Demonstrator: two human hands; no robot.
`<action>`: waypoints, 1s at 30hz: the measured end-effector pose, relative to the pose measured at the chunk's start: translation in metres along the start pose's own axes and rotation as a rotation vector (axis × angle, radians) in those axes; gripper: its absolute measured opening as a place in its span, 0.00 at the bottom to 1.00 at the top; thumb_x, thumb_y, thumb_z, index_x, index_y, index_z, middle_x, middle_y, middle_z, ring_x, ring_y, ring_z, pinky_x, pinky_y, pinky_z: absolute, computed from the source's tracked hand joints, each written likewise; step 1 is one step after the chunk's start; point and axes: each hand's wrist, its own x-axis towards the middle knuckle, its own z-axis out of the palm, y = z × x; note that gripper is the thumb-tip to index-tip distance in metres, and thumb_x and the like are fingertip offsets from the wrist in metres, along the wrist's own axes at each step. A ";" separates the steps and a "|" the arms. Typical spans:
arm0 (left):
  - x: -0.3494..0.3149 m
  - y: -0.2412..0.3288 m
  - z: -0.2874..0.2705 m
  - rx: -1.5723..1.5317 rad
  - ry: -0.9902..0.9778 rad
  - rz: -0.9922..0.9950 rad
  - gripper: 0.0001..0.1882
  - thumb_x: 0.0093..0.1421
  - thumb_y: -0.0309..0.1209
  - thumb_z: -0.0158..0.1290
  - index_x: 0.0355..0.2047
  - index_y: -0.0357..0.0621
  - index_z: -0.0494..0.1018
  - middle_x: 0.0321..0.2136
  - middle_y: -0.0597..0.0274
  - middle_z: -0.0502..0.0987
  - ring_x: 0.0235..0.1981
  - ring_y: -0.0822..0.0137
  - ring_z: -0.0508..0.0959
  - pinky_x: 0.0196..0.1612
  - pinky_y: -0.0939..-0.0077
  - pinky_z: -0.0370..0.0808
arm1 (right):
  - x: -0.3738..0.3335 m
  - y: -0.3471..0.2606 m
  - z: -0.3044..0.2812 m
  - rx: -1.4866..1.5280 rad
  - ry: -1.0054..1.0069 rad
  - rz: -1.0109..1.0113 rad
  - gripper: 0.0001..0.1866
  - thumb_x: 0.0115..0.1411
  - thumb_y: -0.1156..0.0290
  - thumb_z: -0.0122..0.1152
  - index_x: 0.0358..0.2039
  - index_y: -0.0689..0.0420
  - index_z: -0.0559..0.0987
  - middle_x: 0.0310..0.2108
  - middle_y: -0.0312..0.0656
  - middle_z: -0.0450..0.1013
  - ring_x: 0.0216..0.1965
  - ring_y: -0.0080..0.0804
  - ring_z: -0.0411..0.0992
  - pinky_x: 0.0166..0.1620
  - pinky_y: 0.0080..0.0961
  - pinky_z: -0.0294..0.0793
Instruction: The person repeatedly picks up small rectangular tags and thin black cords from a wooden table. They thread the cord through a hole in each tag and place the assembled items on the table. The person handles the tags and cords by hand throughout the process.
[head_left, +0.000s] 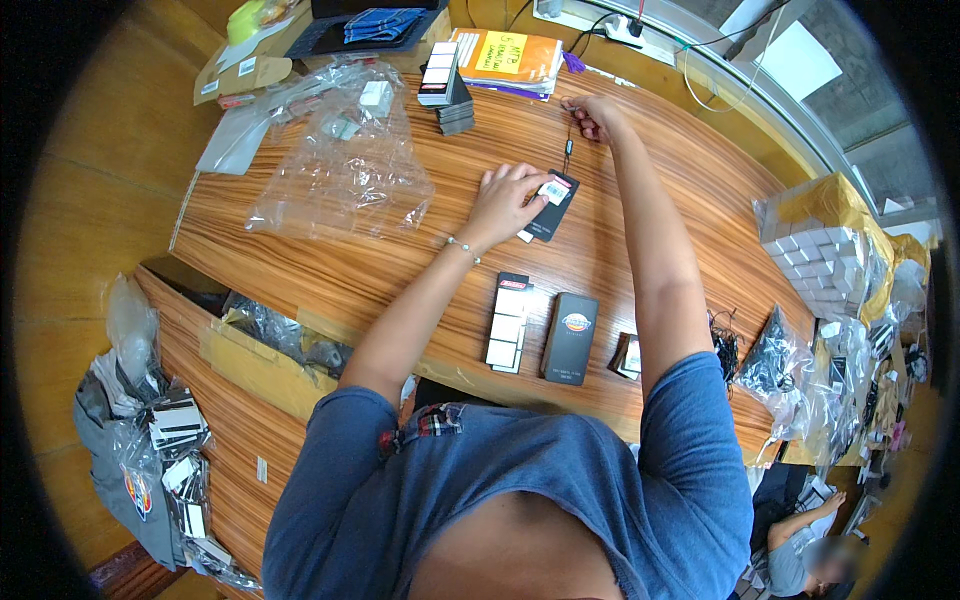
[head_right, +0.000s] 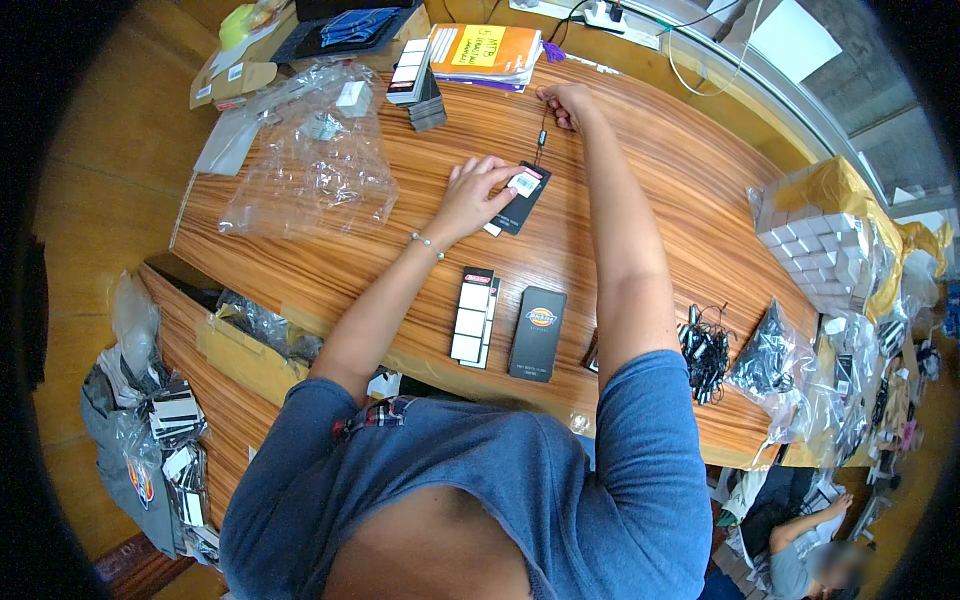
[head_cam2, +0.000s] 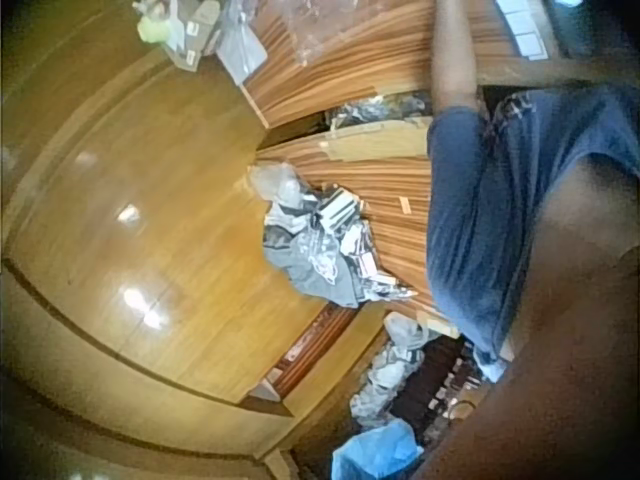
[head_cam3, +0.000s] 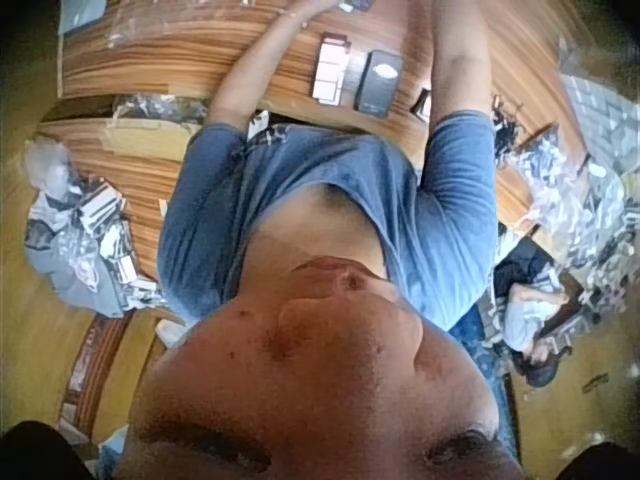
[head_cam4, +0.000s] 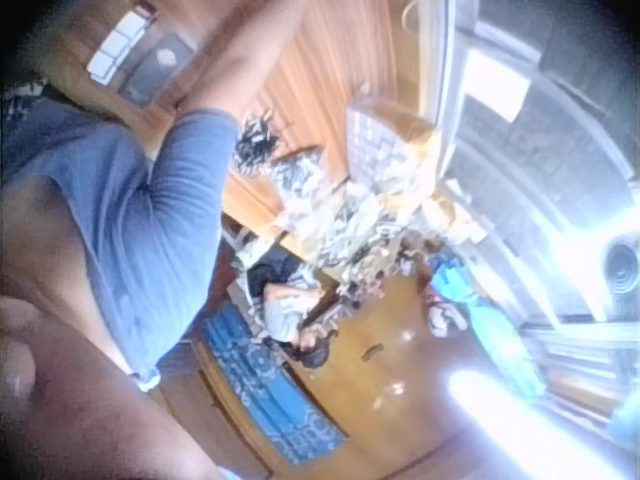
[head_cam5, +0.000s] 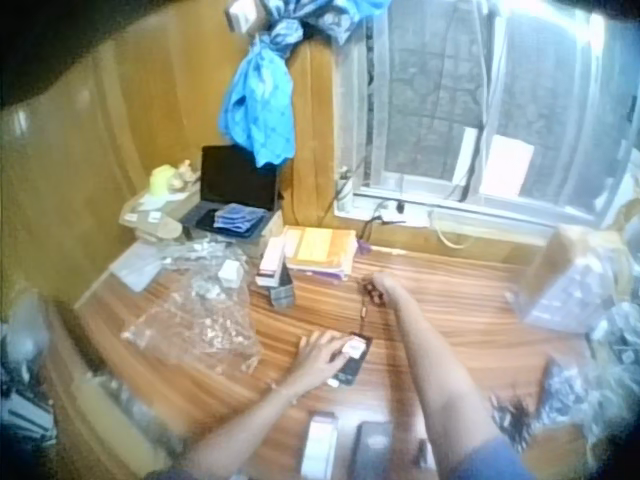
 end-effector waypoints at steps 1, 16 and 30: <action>0.000 0.000 0.000 -0.013 0.016 0.004 0.18 0.54 0.37 0.49 0.46 0.53 0.70 0.38 0.66 0.71 0.42 0.63 0.66 0.48 0.67 0.57 | 0.003 -0.002 -0.001 -0.007 0.008 0.010 0.08 0.57 0.64 0.51 0.25 0.51 0.73 0.11 0.25 0.55 0.10 0.16 0.47 0.13 0.15 0.47; 0.001 -0.002 0.001 -0.166 0.092 0.019 0.13 0.52 0.34 0.50 0.40 0.55 0.73 0.24 0.73 0.74 0.30 0.71 0.72 0.41 0.71 0.59 | 0.014 -0.010 -0.005 0.047 0.248 -0.045 0.07 0.54 0.67 0.54 0.23 0.56 0.73 0.15 0.33 0.66 0.10 0.19 0.53 0.13 0.18 0.56; -0.055 0.088 -0.057 -0.122 -0.125 0.277 0.21 0.48 0.42 0.57 0.40 0.47 0.72 0.35 0.62 0.74 0.38 0.63 0.69 0.46 0.67 0.61 | -0.320 0.108 -0.046 -0.542 -0.057 -0.488 0.06 0.52 0.70 0.59 0.29 0.58 0.76 0.24 0.32 0.69 0.26 0.19 0.64 0.30 0.17 0.65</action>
